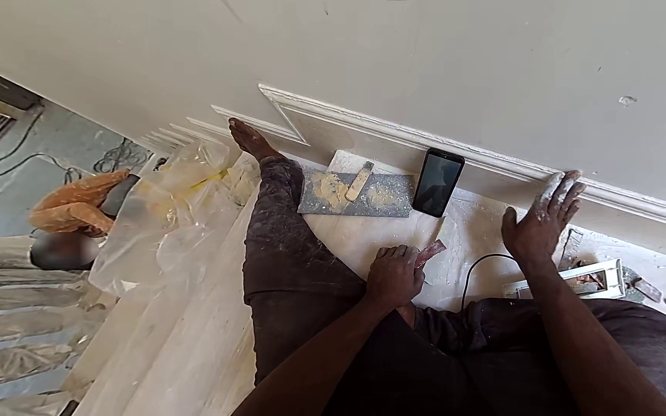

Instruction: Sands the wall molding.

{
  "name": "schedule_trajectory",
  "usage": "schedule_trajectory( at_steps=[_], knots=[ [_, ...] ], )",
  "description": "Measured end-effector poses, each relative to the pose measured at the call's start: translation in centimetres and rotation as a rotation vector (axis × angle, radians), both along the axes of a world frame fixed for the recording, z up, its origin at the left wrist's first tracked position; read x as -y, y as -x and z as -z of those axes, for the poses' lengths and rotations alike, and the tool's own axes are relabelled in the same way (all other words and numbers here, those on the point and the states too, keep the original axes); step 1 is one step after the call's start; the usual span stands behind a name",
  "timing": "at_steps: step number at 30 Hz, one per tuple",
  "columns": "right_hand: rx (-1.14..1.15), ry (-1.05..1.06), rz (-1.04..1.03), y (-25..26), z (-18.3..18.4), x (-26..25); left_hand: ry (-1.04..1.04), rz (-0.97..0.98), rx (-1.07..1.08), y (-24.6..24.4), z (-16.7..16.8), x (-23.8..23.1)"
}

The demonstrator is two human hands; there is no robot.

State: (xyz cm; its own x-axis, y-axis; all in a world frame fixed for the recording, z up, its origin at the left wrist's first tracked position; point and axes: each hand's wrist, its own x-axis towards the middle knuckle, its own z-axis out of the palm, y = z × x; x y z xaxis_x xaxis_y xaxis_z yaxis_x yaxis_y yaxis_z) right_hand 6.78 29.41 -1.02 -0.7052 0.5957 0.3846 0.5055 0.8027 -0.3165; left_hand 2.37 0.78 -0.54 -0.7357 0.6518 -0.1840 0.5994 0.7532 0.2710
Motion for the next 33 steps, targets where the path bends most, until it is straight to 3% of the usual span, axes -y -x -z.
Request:
schedule_trajectory(
  at_steps=[7, 11, 15, 19, 24, 30, 33],
  knots=[
    [0.087, 0.029, -0.292, 0.5, -1.0, 2.2, -0.042, 0.008, -0.002, 0.3, 0.1, 0.2],
    [0.075, 0.36, -0.448, -1.5, -3.6, 6.4, -0.09, 0.009, -0.035, 0.0, 0.1, 0.5],
    [0.185, 0.713, -0.599, -2.7, -2.6, 11.0, -0.124, 0.021, -0.049, 0.0, 0.2, 0.6],
    [0.23, 0.787, -0.636, -2.2, -1.5, 13.2, -0.125, 0.031, -0.055, 0.1, 0.3, 0.7],
    [0.074, 0.981, -0.433, -2.0, -2.5, 11.4, -0.175, 0.061, -0.022, 0.3, 0.7, 0.9],
    [-0.729, 1.354, 0.009, -0.2, -4.8, 3.2, -0.147, 0.087, 0.016, 0.5, 1.1, 0.8],
    [-0.938, 1.416, 0.205, -0.3, -5.9, -0.4, -0.133, 0.095, -0.026, 0.6, 2.1, 0.7]
  ],
)
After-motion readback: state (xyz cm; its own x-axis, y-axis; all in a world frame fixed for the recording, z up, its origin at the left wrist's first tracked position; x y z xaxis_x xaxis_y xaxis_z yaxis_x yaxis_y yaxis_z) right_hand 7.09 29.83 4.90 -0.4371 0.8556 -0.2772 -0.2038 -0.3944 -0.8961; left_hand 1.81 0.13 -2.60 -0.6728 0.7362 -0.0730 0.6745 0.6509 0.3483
